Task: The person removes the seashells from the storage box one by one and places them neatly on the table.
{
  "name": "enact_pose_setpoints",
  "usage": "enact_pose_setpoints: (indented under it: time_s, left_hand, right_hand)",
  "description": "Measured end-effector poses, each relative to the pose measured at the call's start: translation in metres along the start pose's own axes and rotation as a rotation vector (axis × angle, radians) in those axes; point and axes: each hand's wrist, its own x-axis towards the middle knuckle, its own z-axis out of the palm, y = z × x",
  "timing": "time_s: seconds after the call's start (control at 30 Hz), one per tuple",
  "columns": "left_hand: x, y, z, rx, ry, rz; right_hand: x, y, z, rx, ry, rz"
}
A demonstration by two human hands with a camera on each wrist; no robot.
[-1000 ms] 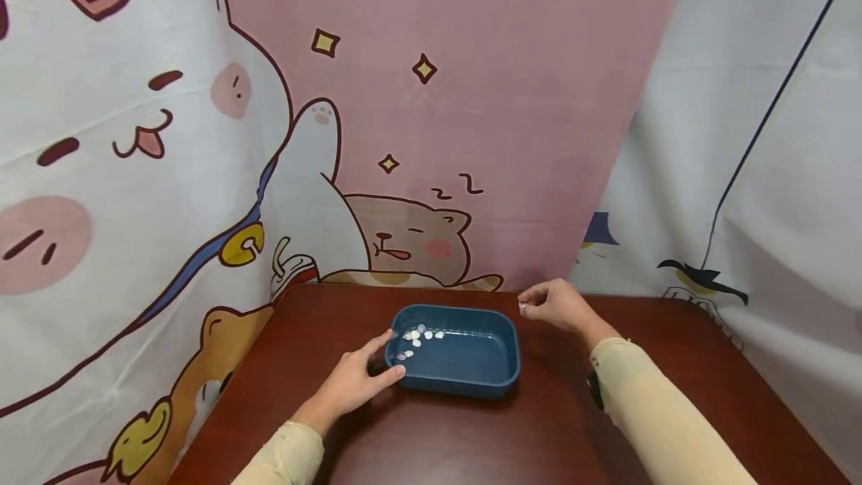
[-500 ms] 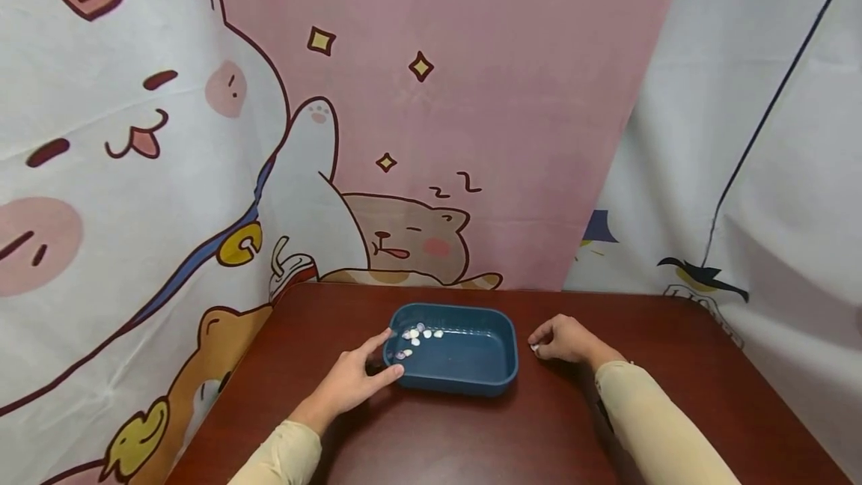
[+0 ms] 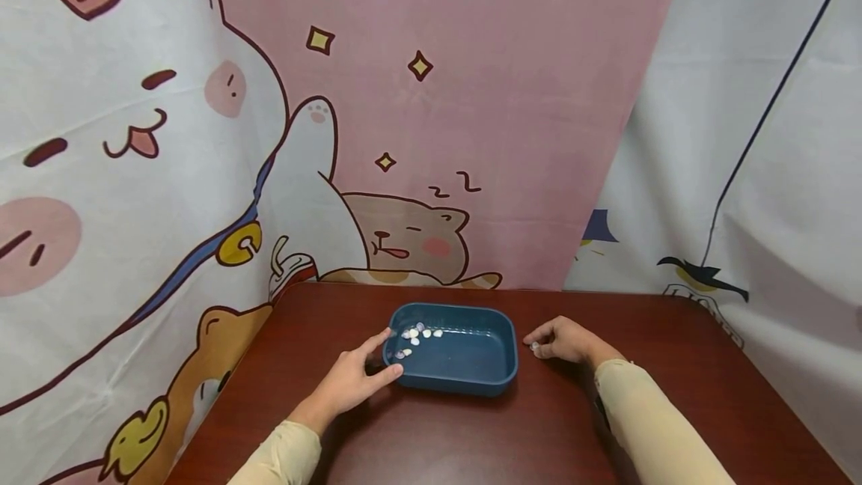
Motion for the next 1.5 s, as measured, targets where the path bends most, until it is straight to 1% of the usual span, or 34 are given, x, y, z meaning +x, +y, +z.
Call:
enact_pose_setpoints:
  time_s: [0.17, 0.27, 0.37, 0.43, 0.5, 0.57, 0.63, 0.7, 0.73, 0.8, 0.87, 0.97, 1.07, 1.17, 1.3, 1.5]
  left_hand:
    - [-0.001, 0.0, 0.0, 0.003, 0.001, -0.015]
    - [-0.001, 0.001, -0.001, -0.004, -0.003, -0.029]
    - [-0.001, 0.002, -0.002, -0.001, -0.011, -0.024]
    - [-0.001, 0.001, -0.002, 0.006, -0.014, -0.021]
    - [-0.001, 0.0, -0.004, 0.011, -0.008, -0.022]
    - [-0.001, -0.001, -0.005, 0.012, 0.001, -0.03]
    - [0.0, -0.003, -0.005, 0.012, 0.007, -0.038]
    - [0.0, -0.005, -0.006, 0.015, 0.01, -0.05]
    - [0.0, -0.006, -0.006, 0.018, 0.01, -0.054]
    - [-0.001, -0.007, -0.005, 0.022, 0.01, -0.061]
    - [-0.002, -0.007, -0.005, 0.021, 0.009, -0.055]
    - [-0.003, -0.006, -0.004, 0.011, 0.004, -0.04]
    - [-0.003, -0.004, -0.004, -0.003, -0.011, -0.02]
    - [-0.002, -0.003, -0.003, -0.014, -0.021, -0.015]
    - [-0.001, -0.001, -0.001, -0.012, -0.02, -0.013]
    - [0.0, 0.0, -0.001, 0.001, -0.017, -0.013]
  right_hand:
    - [0.001, 0.005, 0.002, 0.015, -0.003, 0.012]
    - [0.0, 0.009, -0.001, 0.05, 0.028, 0.069]
    - [-0.001, 0.009, -0.007, 0.163, 0.09, 0.147]
    - [0.0, 0.004, -0.012, 0.276, 0.133, 0.167]
    - [0.002, -0.008, -0.018, 0.38, 0.169, 0.148]
    - [0.009, -0.027, -0.021, 0.461, 0.188, 0.089]
    - [0.017, -0.053, -0.021, 0.52, 0.169, 0.014]
    - [0.027, -0.082, -0.014, 0.54, 0.119, -0.052]
    - [0.032, -0.096, -0.009, 0.53, 0.082, -0.086]
    - [0.041, -0.122, 0.008, 0.487, 0.006, -0.114]
    - [0.05, -0.141, 0.028, 0.441, -0.072, -0.135]
    - [0.061, -0.158, 0.061, 0.364, -0.159, -0.144]
    - [0.071, -0.165, 0.088, 0.291, -0.207, -0.147]
    - [0.077, -0.168, 0.109, 0.178, -0.196, -0.141]
    - [0.084, -0.169, 0.124, 0.052, -0.134, -0.141]
    - [0.089, -0.171, 0.133, -0.003, -0.041, -0.101]
